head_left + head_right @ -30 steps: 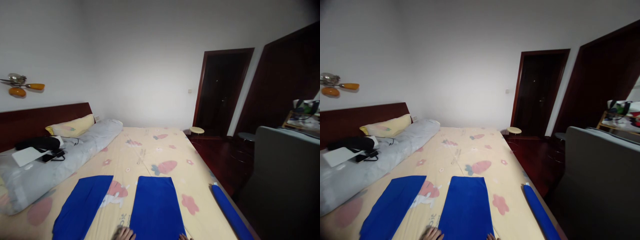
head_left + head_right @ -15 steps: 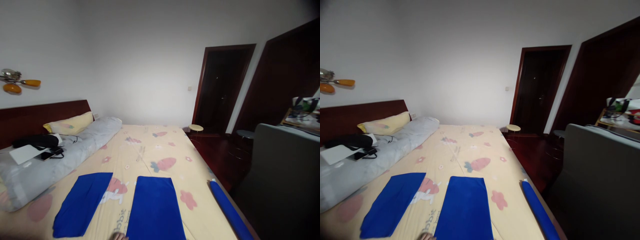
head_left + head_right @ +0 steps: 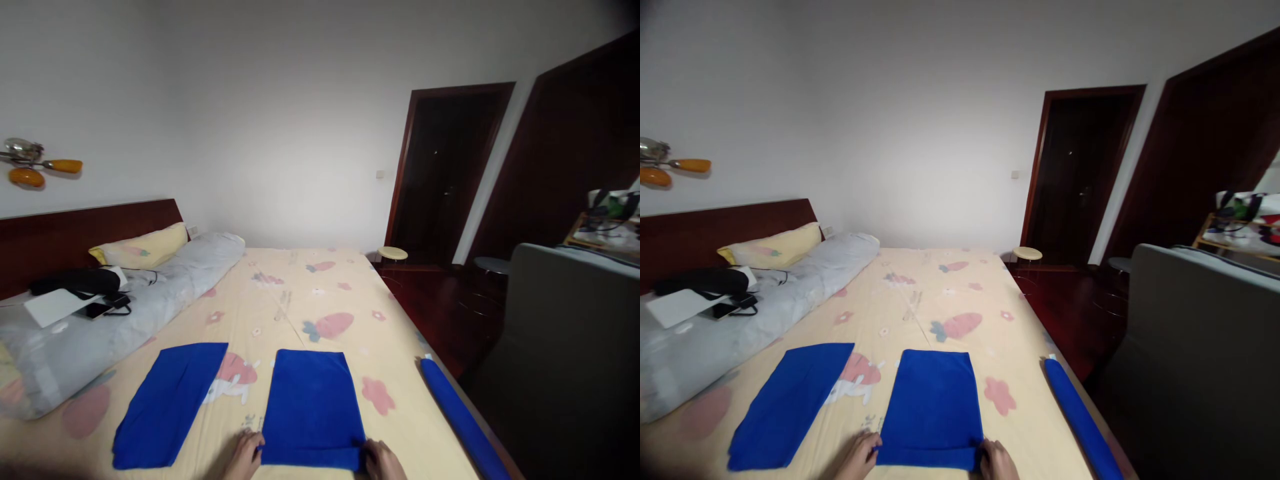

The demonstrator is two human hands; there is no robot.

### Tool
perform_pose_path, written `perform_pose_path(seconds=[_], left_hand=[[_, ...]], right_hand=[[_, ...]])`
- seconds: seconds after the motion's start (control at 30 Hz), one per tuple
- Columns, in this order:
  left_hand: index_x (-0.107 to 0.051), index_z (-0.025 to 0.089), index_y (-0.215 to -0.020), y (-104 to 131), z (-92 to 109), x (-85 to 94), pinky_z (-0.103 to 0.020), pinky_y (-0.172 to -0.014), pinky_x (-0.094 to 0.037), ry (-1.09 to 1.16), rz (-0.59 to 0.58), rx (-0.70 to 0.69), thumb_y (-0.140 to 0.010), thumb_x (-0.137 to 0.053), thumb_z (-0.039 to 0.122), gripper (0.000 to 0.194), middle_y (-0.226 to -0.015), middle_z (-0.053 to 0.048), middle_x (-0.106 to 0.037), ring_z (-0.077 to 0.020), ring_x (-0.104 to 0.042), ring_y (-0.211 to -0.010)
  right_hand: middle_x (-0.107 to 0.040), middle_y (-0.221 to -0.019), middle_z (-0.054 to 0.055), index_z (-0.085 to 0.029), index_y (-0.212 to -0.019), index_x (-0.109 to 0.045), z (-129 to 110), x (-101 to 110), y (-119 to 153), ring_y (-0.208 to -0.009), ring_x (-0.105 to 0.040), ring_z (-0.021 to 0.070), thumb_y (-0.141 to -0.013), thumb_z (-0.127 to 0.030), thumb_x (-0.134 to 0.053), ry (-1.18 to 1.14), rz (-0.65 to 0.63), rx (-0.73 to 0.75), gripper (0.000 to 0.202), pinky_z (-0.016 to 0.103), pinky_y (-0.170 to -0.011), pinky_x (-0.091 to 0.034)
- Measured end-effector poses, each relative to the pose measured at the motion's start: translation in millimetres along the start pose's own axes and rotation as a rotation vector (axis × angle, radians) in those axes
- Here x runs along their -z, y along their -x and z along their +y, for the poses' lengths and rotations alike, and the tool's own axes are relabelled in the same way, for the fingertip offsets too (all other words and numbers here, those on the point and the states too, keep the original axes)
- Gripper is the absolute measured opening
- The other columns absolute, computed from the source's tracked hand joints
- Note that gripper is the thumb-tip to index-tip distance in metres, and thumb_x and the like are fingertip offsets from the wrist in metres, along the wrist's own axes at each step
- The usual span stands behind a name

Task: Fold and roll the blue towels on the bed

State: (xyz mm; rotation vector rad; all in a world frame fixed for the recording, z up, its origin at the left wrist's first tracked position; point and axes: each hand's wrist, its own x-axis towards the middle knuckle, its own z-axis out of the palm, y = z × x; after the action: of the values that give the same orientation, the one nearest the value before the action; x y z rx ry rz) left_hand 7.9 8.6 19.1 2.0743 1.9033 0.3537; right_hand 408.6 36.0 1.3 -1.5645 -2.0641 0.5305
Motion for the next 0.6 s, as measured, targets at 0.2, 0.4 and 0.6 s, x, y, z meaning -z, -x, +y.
perform_pose_path(seconds=[0.2, 0.4, 0.6], left_hand=[[-0.055, 0.022, -0.129, -12.0, 4.0, -17.8, -0.030, -0.107, -0.033, -0.188, -0.047, 0.128, -0.080, -0.044, 0.006, 0.053, -0.123, -0.006, -0.063, -0.0154, -0.055, -0.118], [-0.055, 0.023, -0.133, -1.3, 9.2, -33.8, -0.042, -0.111, -0.030, -0.381, 0.081, 0.085, -0.084, -0.031, 0.002, 0.059, -0.136, -0.007, -0.056, -0.0215, -0.046, -0.130], [-0.054, 0.027, -0.134, 2.0, 4.8, -37.5, -0.045, -0.115, -0.027, -0.386, -0.105, -0.013, -0.077, -0.029, -0.005, 0.071, -0.143, -0.004, -0.049, -0.0202, -0.039, -0.136]], right_hand=[[-0.070, -0.084, 0.011, -0.016, -0.094, -0.069, 14.6, -15.1, -3.6, -0.079, -0.067, 0.0221, -0.073, -0.011, -0.035, 0.203, 0.091, 0.059, 0.040, 0.031, -0.075, -0.052], [-0.069, -0.099, 0.012, -0.016, -0.107, -0.066, 7.8, -27.3, 6.9, -0.086, -0.062, 0.0277, -0.070, -0.021, -0.053, 0.476, 0.231, 0.179, 0.039, 0.038, -0.078, -0.047], [-0.069, -0.107, 0.003, -0.024, -0.114, -0.061, 11.9, -27.2, 12.7, -0.095, -0.061, 0.0213, -0.083, -0.026, -0.054, 0.531, 0.335, 0.596, 0.032, 0.032, -0.084, -0.040]])
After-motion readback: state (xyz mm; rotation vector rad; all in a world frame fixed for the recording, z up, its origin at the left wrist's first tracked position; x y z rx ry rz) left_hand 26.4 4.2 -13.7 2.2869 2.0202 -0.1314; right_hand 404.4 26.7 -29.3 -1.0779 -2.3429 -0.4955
